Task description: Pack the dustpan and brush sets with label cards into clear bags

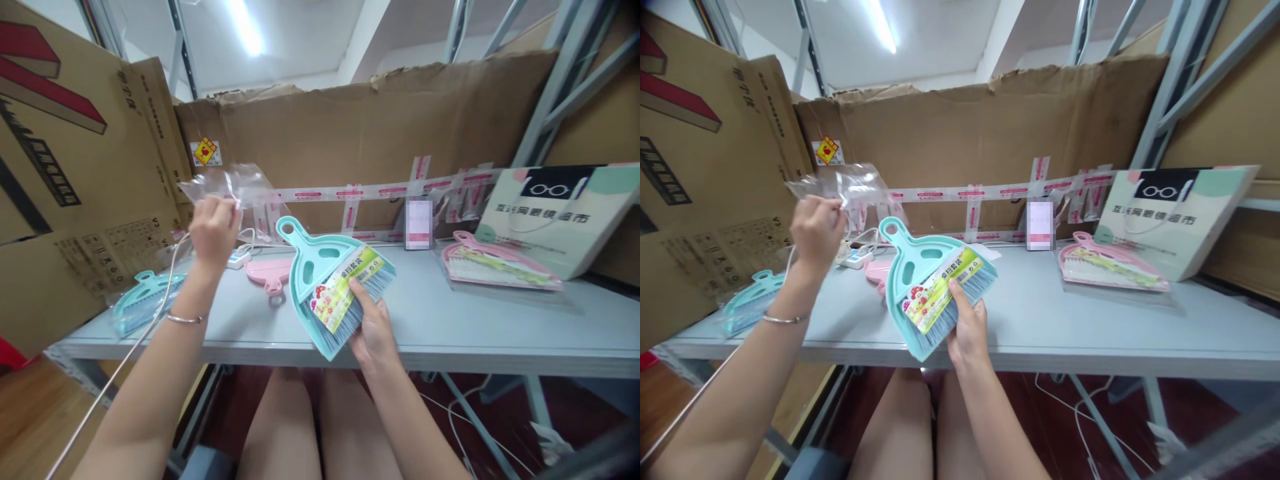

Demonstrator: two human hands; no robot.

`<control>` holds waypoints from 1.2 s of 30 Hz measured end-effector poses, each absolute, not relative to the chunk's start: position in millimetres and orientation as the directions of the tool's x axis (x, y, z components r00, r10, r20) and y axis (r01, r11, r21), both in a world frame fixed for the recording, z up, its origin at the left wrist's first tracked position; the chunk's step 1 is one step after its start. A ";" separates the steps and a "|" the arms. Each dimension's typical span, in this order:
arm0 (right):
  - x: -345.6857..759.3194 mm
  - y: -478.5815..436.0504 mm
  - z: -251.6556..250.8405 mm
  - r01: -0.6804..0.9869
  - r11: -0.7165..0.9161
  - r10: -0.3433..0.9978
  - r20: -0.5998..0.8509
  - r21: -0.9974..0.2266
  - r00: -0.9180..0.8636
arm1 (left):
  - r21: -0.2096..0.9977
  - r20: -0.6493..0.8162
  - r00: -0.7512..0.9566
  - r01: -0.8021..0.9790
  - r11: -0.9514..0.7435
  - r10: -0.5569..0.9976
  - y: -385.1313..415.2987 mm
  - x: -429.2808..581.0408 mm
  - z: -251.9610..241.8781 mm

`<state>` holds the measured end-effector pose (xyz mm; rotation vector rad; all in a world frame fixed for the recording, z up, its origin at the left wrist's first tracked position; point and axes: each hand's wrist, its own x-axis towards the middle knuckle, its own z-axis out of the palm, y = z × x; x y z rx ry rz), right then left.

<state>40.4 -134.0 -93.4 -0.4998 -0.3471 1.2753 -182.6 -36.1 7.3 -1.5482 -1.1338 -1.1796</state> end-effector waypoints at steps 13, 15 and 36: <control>32.7 -144.2 -103.2 -0.829 0.128 0.946 -0.185 -0.544 0.267 | -0.205 0.874 0.334 0.913 -0.353 0.354 -70.7 -95.8 -27.2; 26.6 -144.5 -101.1 -0.848 0.115 0.947 -0.201 -0.518 0.252 | -0.257 0.848 0.392 0.893 -0.370 0.357 -79.6 -91.1 -29.7; -4.1 -152.3 -93.3 -0.888 0.058 0.964 -0.204 -0.456 0.168 | -0.436 0.647 0.643 0.752 -0.494 0.409 -100.4 -107.3 -35.0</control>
